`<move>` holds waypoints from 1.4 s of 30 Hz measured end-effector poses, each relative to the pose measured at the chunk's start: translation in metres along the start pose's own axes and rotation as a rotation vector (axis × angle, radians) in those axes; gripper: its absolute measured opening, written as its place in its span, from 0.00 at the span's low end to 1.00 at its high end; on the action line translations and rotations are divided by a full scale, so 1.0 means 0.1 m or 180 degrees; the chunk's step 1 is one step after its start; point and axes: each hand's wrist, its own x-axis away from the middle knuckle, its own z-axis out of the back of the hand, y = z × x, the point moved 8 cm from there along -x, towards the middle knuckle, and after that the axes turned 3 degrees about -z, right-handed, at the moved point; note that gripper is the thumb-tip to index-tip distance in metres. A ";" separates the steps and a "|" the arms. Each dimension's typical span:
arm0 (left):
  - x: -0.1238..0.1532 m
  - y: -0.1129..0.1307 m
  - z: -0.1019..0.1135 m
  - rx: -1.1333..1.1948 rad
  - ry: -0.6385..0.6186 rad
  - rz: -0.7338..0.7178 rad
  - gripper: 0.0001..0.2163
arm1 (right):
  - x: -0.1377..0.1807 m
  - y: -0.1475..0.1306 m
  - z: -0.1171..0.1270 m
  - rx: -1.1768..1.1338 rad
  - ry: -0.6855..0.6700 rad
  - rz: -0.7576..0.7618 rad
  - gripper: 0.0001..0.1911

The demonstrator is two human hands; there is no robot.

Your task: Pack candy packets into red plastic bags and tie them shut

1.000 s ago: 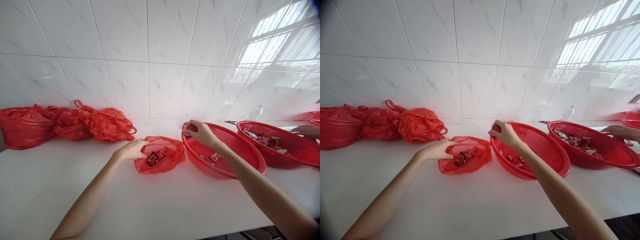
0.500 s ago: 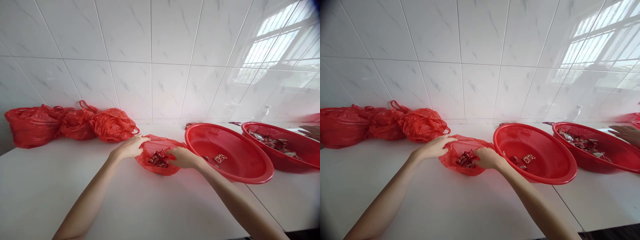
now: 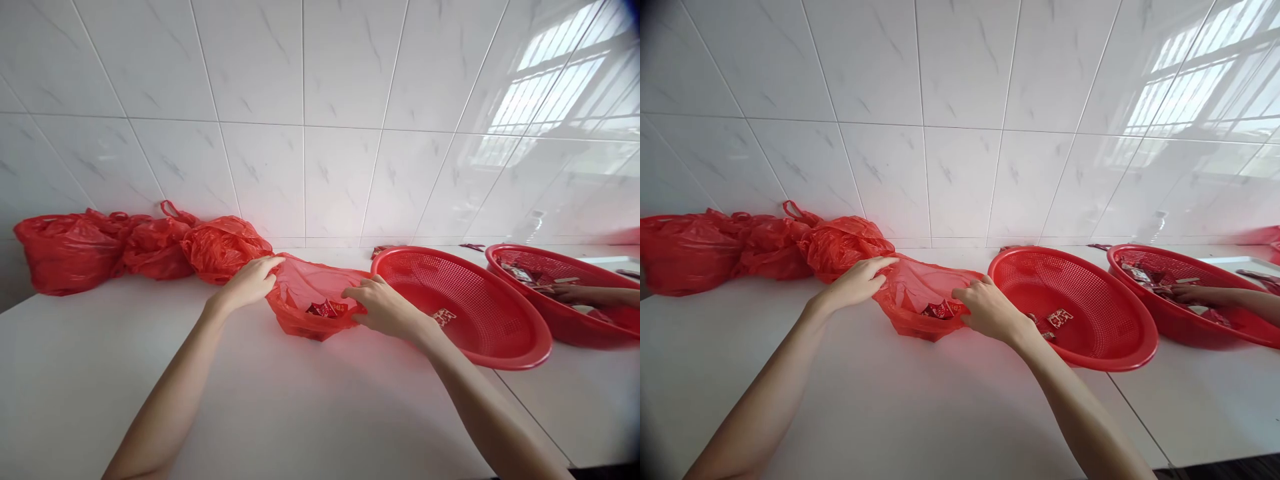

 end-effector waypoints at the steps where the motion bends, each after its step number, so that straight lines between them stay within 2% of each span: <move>1: 0.00 0.02 0.01 0.0036 0.0036 -0.0002 0.28 | -0.01 -0.01 0.03 -0.0126 0.0144 0.0043 0.12; 5: 0.00 0.05 0.10 0.0150 0.0238 0.0052 0.29 | -0.07 0.04 0.14 -0.0213 0.0542 -0.0014 0.07; 7: 0.01 0.04 0.14 0.0133 0.0265 0.0120 0.30 | -0.11 0.12 0.15 0.0077 0.0562 -0.0270 0.13; 9: 0.02 0.02 0.17 0.0087 0.0228 0.0180 0.29 | -0.15 0.22 0.11 0.0328 0.0486 -0.0571 0.15; 12: 0.05 0.00 0.18 0.0023 0.0186 0.0178 0.26 | -0.20 0.31 0.01 0.0470 0.0504 -0.0783 0.07; 13: 0.06 0.00 0.17 -0.0007 0.0192 0.0165 0.24 | -0.22 0.32 -0.01 0.0491 0.0577 -0.0810 0.08; 16: 0.10 0.00 0.12 -0.0125 0.0112 0.0178 0.21 | -0.27 0.34 -0.04 0.0517 0.0788 -0.0954 0.21; 18: 0.11 -0.01 0.07 -0.0201 -0.0028 0.0277 0.23 | -0.31 0.37 -0.06 0.0432 0.0673 -0.1073 0.25; 21: 0.12 -0.01 0.04 -0.0334 -0.0090 0.0387 0.21 | -0.39 0.40 -0.06 0.0175 0.0360 -0.1195 0.25; 23: 0.11 -0.01 0.04 -0.0439 -0.0073 0.0407 0.18 | -0.43 0.41 0.01 -0.0017 0.0346 -0.1236 0.26; 25: 0.11 -0.03 0.02 -0.0508 -0.0130 0.0427 0.15 | -0.46 0.43 0.12 -0.0345 0.0482 -0.1263 0.23; 29: 0.12 -0.11 -0.07 -0.0606 -0.0422 0.0577 0.24 | -0.49 0.47 0.32 -0.1586 0.0774 -0.1144 0.19; 33: 0.13 -0.19 -0.12 -0.0754 -0.0635 0.0701 0.13 | -0.50 0.49 0.42 -0.2622 0.0973 -0.0888 0.19; 38: 0.12 -0.24 -0.15 -0.0748 -0.0806 0.0697 0.20 | -0.45 0.54 0.48 -0.3248 0.1342 -0.0708 0.17; 42: 0.08 -0.27 -0.13 -0.0690 -0.0645 0.0662 0.21 | -0.44 0.57 0.49 -0.3505 0.1505 -0.0619 0.16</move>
